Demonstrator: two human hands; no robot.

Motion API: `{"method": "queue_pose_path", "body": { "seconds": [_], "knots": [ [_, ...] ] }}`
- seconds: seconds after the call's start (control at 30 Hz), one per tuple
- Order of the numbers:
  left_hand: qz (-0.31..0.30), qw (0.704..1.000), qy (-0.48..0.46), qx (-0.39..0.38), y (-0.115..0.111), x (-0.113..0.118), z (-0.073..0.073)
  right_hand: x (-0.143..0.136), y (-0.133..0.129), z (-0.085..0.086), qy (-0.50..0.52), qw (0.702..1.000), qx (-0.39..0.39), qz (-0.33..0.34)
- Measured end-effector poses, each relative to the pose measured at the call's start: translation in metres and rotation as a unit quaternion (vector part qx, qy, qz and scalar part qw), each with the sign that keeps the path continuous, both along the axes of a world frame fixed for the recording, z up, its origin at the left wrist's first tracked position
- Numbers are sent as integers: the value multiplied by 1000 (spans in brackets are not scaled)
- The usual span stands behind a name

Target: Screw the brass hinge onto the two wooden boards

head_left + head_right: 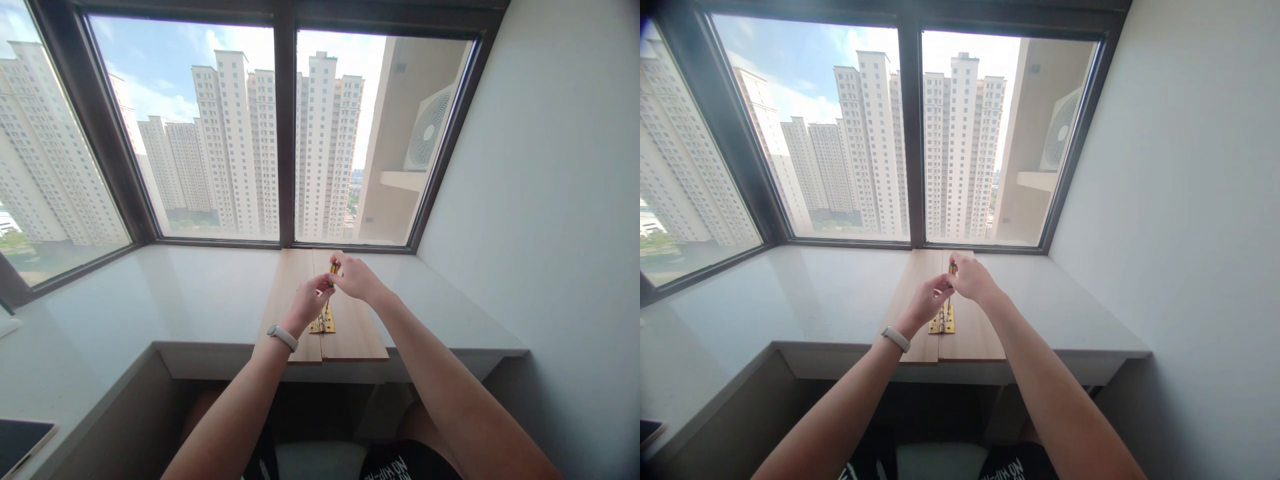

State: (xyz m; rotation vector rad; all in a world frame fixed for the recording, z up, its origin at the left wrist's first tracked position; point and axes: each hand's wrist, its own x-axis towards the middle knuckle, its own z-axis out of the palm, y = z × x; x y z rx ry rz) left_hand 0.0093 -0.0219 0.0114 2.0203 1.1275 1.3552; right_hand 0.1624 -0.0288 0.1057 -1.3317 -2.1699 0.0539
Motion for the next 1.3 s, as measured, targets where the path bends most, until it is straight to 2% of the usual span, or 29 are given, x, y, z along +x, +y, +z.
{"method": "queue_pose_path", "body": {
  "seconds": [0.07,0.13,0.23,0.47,0.57,0.73,0.83,0.93,1.2,1.3],
  "knots": [
    [-20,1000,3,-13,2,-2,-1,3,-2,6,17,998,-22,65],
    [-40,999,8,-27,2,-4,0,5,-3,10,18,995,-40,90],
    [-45,998,6,-32,0,-6,4,2,-3,10,12,997,-30,71],
    [7,999,-32,-1,-4,-2,11,-7,-3,1,10,999,30,-7],
    [-1,999,-32,5,-3,0,12,-6,-5,2,11,999,38,-22],
    [-42,999,-7,7,-2,-4,14,1,-8,9,23,997,1,78],
    [-64,998,1,2,-2,-5,14,5,-7,11,10,995,-27,98],
    [-61,998,7,3,-6,-4,15,5,-7,12,8,997,-21,68],
    [-4,1000,-7,20,-12,2,17,-7,-13,6,-43,996,44,-58],
    [-8,1000,-13,21,-10,2,15,-7,-16,6,-60,994,36,-86]
  ]
}}
